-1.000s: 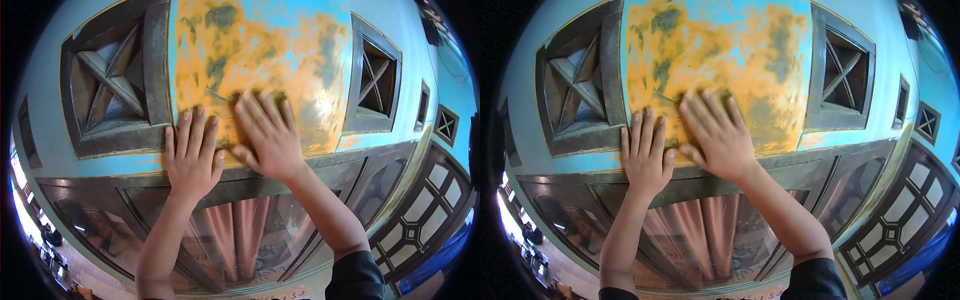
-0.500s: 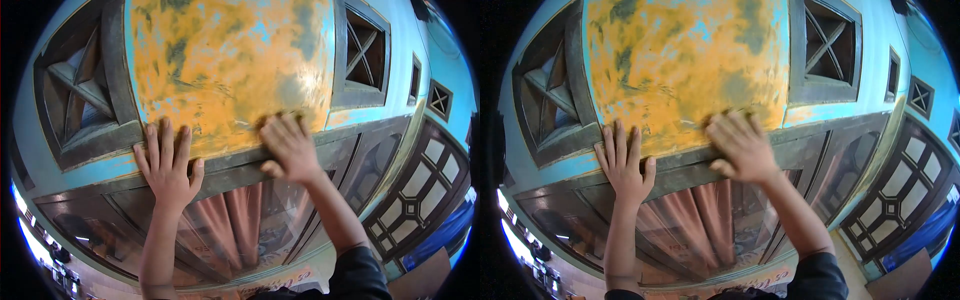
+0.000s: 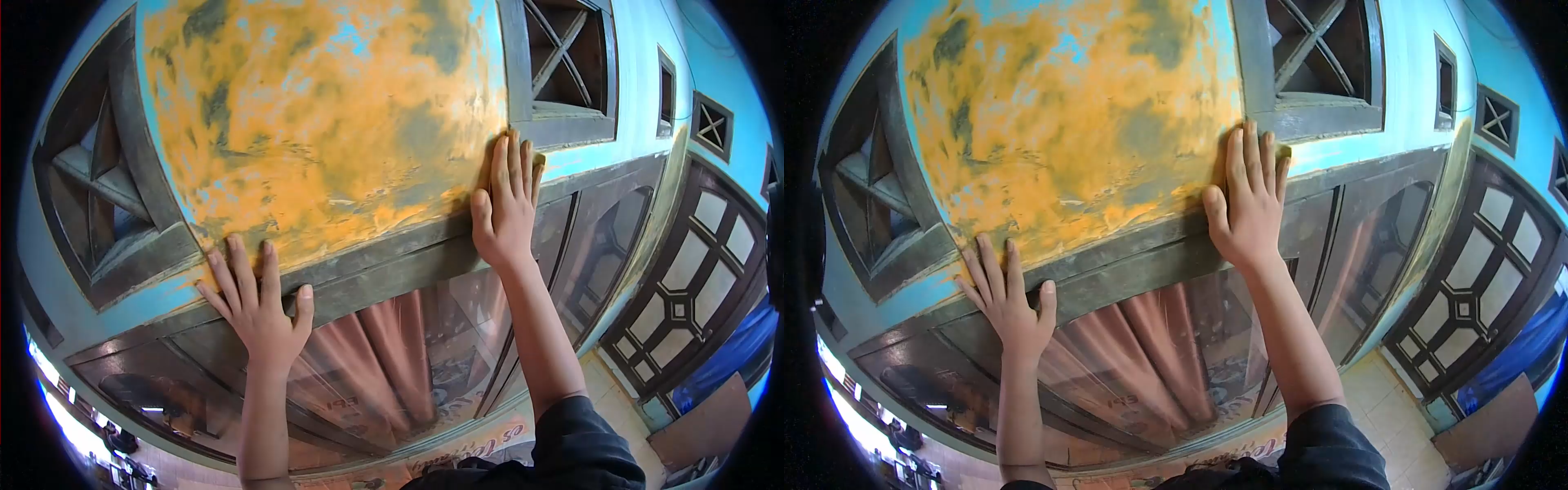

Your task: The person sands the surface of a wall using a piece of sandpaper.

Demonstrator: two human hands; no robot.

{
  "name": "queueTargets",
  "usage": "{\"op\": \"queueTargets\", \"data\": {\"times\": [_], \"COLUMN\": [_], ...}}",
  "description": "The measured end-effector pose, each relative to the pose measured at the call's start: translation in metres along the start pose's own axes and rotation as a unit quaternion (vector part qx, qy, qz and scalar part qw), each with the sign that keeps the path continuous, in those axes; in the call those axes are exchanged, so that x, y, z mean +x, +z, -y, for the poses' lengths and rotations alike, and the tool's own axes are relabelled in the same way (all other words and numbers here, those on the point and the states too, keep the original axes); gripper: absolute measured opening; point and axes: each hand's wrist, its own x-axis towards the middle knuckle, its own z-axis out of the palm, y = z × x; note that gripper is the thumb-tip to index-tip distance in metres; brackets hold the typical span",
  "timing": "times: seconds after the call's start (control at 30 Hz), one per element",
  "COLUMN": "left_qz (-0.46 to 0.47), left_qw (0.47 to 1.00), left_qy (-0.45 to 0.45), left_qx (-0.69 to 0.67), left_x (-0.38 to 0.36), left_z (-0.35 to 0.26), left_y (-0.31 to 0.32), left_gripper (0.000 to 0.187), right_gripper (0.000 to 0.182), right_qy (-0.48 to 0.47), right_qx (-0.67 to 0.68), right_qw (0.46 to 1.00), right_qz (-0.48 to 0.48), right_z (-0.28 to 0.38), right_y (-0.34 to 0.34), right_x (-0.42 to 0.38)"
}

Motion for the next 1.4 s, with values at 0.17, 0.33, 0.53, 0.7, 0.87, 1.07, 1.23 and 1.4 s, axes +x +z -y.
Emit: {"op": "queueTargets", "data": {"times": [0.17, 0.33, 0.53, 0.7, 0.87, 1.07, 1.23, 1.4], "left_qz": [0.044, 0.047, 0.055, 0.053, 0.058, 0.029, 0.019, 0.014], "left_qw": [0.998, 0.989, 0.977, 0.972, 0.966, 0.966, 0.966, 0.968], "left_qy": [0.035, 0.138, 0.207, 0.229, 0.249, 0.249, 0.244, 0.240], "left_qx": [0.013, 0.035, 0.016, 0.001, 0.028, 0.060, 0.079, 0.077], "left_x": [0.026, 0.077, 0.129, 0.146, 0.140, 0.138, 0.138, 0.137], "left_z": [-0.026, -0.057, -0.116, -0.151, -0.167, -0.170, -0.170, -0.168], "left_y": [-0.007, -0.011, -0.007, 0.002, 0.011, 0.016, 0.017, 0.018], "left_gripper": [0.069, 0.071, 0.067, 0.066, 0.064, 0.061, 0.058, 0.058], "right_gripper": [0.081, 0.077, 0.082, 0.083, 0.084, 0.085, 0.083, 0.080], "right_qy": [-0.090, 0.052, -0.033, 0.132, -0.012, 0.104, -0.022, 0.119], "right_qx": [0.021, -0.002, 0.031, -0.007, 0.016, 0.005, 0.003, 0.038], "right_qw": [0.986, 0.999, 0.990, 0.991, 0.995, 0.994, 0.998, 0.990], "right_qz": [0.136, 0.014, 0.130, -0.024, 0.094, -0.035, 0.055, -0.066], "right_z": [0.026, -0.035, -0.025, -0.093, -0.082, -0.129, -0.133, -0.149], "right_y": [-0.011, -0.012, -0.016, -0.018, -0.028, -0.022, -0.033, -0.027], "right_x": [-0.023, -0.016, -0.045, -0.024, -0.036, -0.019, -0.027, -0.010]}}
